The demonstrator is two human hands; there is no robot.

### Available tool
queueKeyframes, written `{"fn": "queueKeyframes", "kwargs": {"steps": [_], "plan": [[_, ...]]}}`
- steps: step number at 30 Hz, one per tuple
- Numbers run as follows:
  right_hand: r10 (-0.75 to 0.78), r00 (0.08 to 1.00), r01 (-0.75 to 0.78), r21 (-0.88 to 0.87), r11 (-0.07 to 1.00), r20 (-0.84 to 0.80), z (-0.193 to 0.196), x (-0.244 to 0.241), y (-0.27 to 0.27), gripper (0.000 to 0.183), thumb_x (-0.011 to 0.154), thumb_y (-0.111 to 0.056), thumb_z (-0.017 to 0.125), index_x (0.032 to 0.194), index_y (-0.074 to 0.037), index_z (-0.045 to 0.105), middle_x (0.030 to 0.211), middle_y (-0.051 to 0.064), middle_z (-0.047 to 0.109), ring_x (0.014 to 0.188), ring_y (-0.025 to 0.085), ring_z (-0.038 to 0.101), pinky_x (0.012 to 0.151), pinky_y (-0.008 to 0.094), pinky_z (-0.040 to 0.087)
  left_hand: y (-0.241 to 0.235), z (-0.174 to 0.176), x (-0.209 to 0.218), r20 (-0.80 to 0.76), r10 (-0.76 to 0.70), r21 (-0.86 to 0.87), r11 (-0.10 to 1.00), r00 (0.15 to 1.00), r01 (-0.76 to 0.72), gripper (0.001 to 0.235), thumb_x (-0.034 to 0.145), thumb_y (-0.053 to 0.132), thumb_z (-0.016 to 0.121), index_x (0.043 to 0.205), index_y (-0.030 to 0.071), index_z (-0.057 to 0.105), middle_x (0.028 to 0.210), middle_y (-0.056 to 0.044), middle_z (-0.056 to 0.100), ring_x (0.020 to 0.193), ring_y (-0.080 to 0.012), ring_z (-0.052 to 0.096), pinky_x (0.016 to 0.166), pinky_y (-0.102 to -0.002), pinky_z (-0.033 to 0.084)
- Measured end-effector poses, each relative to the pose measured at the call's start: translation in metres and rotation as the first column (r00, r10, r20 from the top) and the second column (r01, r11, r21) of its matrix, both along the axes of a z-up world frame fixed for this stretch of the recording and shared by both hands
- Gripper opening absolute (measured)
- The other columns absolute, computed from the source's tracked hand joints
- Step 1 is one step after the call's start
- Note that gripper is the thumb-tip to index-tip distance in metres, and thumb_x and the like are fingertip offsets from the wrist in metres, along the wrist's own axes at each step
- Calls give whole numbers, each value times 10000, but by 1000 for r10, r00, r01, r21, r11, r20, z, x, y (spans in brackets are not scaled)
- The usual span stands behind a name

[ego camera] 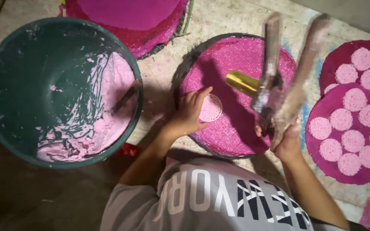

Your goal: The person scoops pink dough from a green bowl and uses a metal ring and wooden tool to press and shape circular portions onto a pink glittery mat. The person repeatedly fills the ring, presses the dough, and removes the ring to form uniform circles.

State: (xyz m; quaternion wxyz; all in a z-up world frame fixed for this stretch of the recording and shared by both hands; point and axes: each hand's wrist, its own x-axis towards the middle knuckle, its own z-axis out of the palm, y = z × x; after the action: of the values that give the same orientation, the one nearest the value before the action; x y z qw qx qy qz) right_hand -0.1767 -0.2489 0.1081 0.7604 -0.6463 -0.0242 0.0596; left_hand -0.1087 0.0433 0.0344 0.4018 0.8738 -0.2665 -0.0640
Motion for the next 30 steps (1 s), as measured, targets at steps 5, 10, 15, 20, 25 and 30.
{"fn": "queueKeyframes", "kwargs": {"steps": [5, 10, 15, 20, 25, 30], "plan": [[-119, 989, 116, 44, 992, 88, -9, -28, -22, 882, 939, -873, 450, 1180, -27, 519, 925, 103, 614, 775, 171, 603, 684, 336, 502, -1, 18, 15, -41, 4, -103, 995, 999, -8, 1191, 689, 266, 946, 1592, 79, 191, 1561, -218, 387, 1457, -397, 345, 1202, -543, 230], [-272, 961, 268, 88, 959, 39, -18, -43, -38, 955, 874, -885, 520, 1360, -65, 460, 989, 87, 558, 815, 194, 565, 727, 386, 471, -2, 2, 71, -167, 88, 68, 995, 982, -78, 1181, 731, 321, 920, 1611, 142, 153, 1606, -186, 336, 1486, -365, 275, 1184, -531, 163], [-287, 957, 278, 153, 948, 40, -14, -54, -34, 971, 886, -899, 507, 1305, -22, 498, 977, 117, 568, 815, 223, 551, 779, 408, 451, 14, -57, 124, -459, 123, -504, 780, 880, -372, 775, 907, 126, 648, 1596, 84, 297, 1637, -212, 360, 1526, -347, 307, 1226, -443, 239], [-322, 944, 315, 92, 945, 73, -10, -60, -34, 973, 896, -903, 468, 1338, -36, 485, 962, 110, 553, 809, 222, 543, 767, 404, 441, 25, -90, 56, -200, 357, -541, 736, 912, -407, 599, 1017, 88, 528, 1593, 44, 368, 1633, -258, 412, 1542, -398, 380, 1282, -466, 277], [-322, 947, 316, 165, 934, 10, -22, -60, -40, 918, 910, -887, 469, 1363, -89, 463, 984, 99, 553, 837, 221, 545, 772, 403, 438, 9, -50, 6, 430, 432, -37, 886, 792, -463, 483, 871, 169, 659, 1352, 138, 653, 1529, -304, 384, 1398, -492, 350, 1192, -609, 249], [-274, 962, 266, 214, 940, 7, -21, -48, -33, 892, 914, -872, 492, 1315, -75, 492, 1031, 94, 560, 872, 216, 552, 761, 396, 436, 4, -3, 2, 385, 202, 115, 958, 901, -263, 128, 906, 259, 708, 1013, 213, 762, 1510, -86, 512, 1383, -397, 418, 1160, -668, 256]]}}
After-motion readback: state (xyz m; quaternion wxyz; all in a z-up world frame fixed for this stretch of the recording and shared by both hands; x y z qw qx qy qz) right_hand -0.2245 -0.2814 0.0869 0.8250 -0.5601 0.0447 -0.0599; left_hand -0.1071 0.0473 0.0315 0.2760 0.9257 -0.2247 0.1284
